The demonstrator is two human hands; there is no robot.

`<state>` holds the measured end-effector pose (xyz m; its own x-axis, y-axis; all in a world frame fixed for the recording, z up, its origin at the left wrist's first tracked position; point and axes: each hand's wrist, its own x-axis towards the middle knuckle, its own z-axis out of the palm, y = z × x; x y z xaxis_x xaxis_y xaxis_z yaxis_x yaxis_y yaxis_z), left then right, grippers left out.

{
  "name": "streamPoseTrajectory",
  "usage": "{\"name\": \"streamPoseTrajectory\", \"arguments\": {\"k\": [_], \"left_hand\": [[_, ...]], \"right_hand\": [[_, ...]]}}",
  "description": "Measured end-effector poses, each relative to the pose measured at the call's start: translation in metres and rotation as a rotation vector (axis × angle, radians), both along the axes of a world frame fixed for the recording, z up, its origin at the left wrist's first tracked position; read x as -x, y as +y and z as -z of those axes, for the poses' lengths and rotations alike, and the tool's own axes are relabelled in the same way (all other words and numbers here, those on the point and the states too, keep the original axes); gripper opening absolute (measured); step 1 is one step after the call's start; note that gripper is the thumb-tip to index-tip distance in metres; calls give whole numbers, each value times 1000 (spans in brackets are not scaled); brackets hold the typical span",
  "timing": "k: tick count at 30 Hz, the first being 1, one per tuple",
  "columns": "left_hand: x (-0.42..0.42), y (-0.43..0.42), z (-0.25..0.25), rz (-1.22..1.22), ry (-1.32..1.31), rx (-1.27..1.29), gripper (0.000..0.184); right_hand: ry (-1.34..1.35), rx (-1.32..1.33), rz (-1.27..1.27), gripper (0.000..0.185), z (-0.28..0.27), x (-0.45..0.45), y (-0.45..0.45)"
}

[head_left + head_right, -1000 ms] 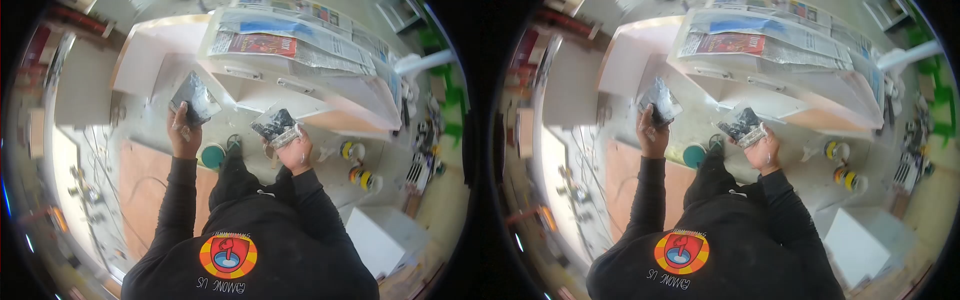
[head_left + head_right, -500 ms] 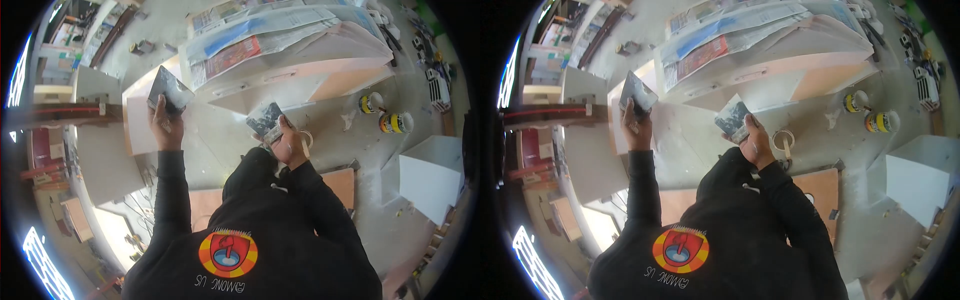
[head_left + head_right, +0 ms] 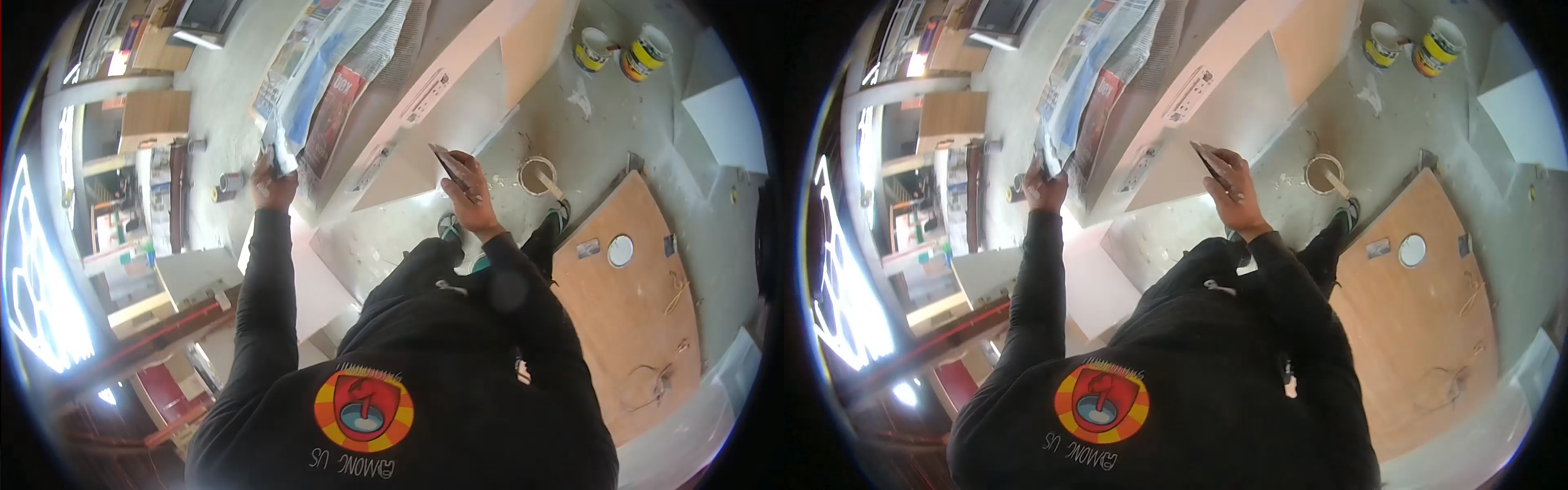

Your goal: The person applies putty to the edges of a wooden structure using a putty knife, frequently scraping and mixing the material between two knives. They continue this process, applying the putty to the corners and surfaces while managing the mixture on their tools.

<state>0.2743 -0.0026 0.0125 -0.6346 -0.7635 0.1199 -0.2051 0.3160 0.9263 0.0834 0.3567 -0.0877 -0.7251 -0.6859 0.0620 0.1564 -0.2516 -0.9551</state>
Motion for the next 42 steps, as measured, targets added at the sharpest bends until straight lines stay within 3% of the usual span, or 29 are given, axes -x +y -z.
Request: {"name": "streamPoseTrajectory", "arguments": {"k": [1,3,5,7,9,11,18,35,42], "left_hand": [[-9,-10,6,37,287,-597,26],[-23,-6,2,89,327,-755,27],[-12,-2,-8,207,441,-1056,29],[4,3,-13,537,565,-1323,36],[6,7,-15,512,568,-1310,41],[10,16,-16,565,698,-1427,40],[14,15,-17,564,701,-1629,38],[21,19,-26,570,590,-1727,27],[22,21,-27,573,591,-1705,26]], "right_hand": [[-2,-3,13,51,7,-4,-9],[275,-79,206,50,10,-17,-25],[218,-46,272,48,14,-30,-43],[318,-95,372,48,18,-43,-56],[240,-83,391,49,20,-54,-66],[338,-136,503,50,26,-61,-76],[321,-117,607,49,30,-74,-107],[322,-65,771,49,32,-76,-136],[371,-112,703,49,30,-74,-129]]}}
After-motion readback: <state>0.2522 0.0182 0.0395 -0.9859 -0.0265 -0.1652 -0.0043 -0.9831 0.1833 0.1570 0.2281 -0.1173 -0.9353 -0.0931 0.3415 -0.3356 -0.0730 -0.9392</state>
